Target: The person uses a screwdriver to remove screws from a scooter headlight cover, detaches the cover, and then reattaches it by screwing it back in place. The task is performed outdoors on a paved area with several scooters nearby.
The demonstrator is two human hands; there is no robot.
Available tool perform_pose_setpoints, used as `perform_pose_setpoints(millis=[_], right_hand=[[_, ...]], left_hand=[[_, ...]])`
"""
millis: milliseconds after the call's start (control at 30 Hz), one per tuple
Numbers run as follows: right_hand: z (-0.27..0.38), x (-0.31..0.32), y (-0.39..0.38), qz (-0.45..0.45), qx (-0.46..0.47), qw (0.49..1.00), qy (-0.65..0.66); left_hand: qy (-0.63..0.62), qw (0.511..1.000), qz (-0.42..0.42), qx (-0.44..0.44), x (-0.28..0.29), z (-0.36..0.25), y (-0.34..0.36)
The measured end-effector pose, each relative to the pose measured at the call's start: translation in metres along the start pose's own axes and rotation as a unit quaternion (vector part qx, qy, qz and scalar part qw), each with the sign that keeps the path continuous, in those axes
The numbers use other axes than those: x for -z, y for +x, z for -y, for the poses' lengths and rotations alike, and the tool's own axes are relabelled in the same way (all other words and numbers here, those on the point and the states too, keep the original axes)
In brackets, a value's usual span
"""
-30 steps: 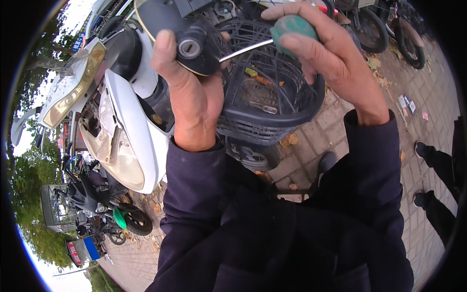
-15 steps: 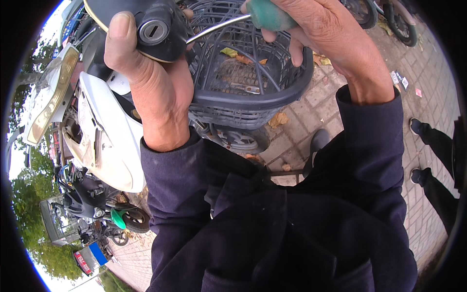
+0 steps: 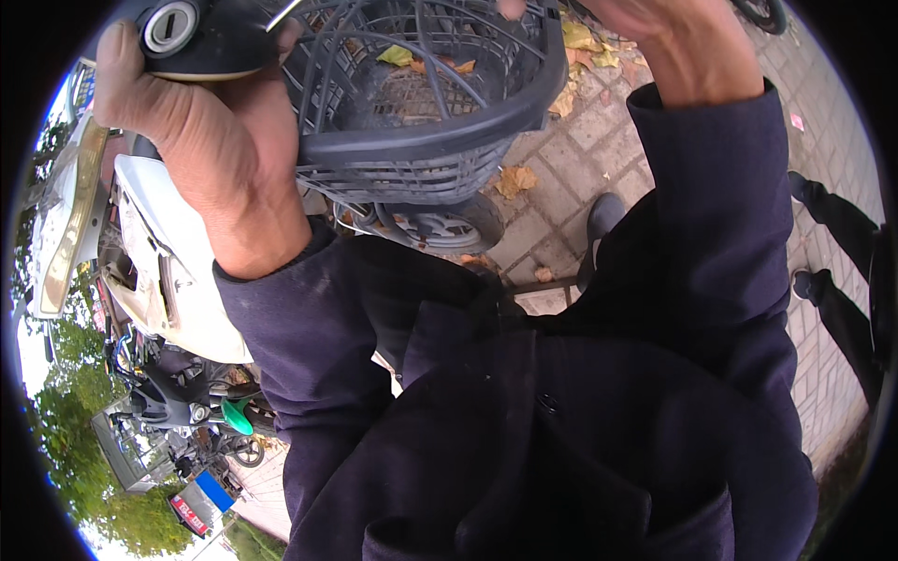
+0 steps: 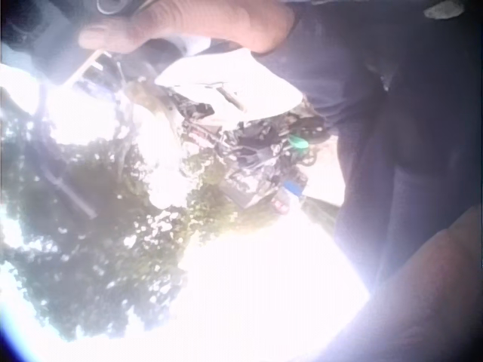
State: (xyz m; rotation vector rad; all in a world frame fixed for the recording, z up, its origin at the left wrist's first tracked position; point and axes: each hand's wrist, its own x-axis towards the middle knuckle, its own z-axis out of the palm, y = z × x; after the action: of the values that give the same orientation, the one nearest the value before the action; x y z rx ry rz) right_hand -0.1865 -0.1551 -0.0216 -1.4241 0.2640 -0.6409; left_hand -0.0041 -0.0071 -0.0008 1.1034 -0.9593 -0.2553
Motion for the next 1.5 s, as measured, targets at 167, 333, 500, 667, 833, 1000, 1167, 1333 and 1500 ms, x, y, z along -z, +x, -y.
perform_pose_setpoints(millis=[167, 333, 500, 667, 833, 1000, 1167, 1333, 1500], right_hand=[[0.004, -0.003, 0.012, 0.002, 0.017, 1.000, 0.015], [0.020, -0.003, 0.022, 0.013, -0.068, 0.997, 0.016], [0.032, 0.002, 0.029, 0.038, -0.101, 0.993, -0.050], [0.039, 0.026, 0.029, -0.061, -0.080, 0.995, -0.002], [0.042, 0.044, -0.028, -0.031, 0.005, 0.997, -0.073], [0.058, 0.038, -0.098, -0.180, 0.078, 0.974, -0.112], [0.102, 0.008, -0.155, -0.204, 0.143, 0.908, -0.337], [0.154, -0.033, -0.196, -0.161, 0.304, 0.807, -0.479], [0.157, -0.059, -0.197, -0.092, 0.351, 0.721, -0.590]], left_hand=[[-0.135, 0.986, 0.044, -0.086, -0.017, 0.003, -0.020], [-0.134, 0.990, 0.035, -0.034, -0.017, 0.004, -0.010], [-0.073, 0.997, 0.011, 0.037, 0.002, 0.006, 0.001], [-0.179, 0.980, 0.004, 0.084, 0.013, 0.005, -0.001], [-0.399, 0.884, 0.089, 0.226, 0.015, 0.000, 0.006], [-0.427, 0.868, 0.096, 0.235, 0.020, 0.001, 0.010], [-0.394, 0.873, 0.094, 0.272, 0.014, -0.002, 0.005], [-0.324, 0.898, 0.062, 0.290, 0.006, -0.014, -0.004], [-0.262, 0.918, 0.084, 0.286, 0.021, -0.031, -0.016]])
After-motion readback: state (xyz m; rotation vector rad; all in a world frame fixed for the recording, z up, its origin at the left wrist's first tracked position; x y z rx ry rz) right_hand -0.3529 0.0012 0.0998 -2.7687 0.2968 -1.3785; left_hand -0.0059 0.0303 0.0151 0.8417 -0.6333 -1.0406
